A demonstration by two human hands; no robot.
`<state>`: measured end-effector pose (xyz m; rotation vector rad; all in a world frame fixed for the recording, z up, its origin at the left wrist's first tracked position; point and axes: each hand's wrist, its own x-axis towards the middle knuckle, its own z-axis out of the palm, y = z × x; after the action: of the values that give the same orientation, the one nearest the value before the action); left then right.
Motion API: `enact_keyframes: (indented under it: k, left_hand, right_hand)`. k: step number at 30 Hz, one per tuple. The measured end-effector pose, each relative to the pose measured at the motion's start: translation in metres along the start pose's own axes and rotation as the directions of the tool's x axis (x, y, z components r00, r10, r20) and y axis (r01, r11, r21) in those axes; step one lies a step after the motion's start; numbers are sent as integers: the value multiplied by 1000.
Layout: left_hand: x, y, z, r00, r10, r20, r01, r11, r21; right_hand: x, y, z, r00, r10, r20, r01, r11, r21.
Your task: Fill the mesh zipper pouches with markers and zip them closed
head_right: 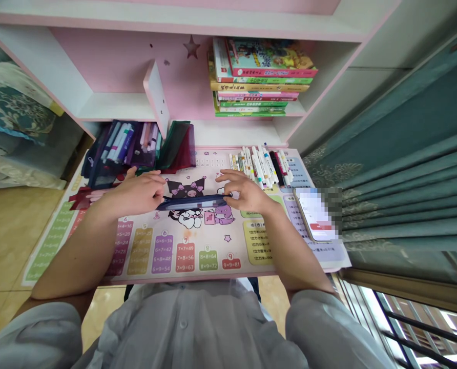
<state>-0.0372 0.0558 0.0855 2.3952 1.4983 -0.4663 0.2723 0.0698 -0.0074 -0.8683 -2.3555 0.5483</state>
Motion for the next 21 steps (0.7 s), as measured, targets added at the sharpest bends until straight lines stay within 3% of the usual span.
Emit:
enact_keyframes:
  k: [14, 21]
  left_hand:
    - [1, -11, 3, 1000, 3, -16, -4, 999, -41]
    - [-2, -12, 0, 1000, 26, 14, -25, 998, -57]
  right_hand:
    - [1, -3, -2, 999, 43, 3, -43, 999, 13]
    - [1, -2, -2, 1000, 4, -3, -4, 1000, 5]
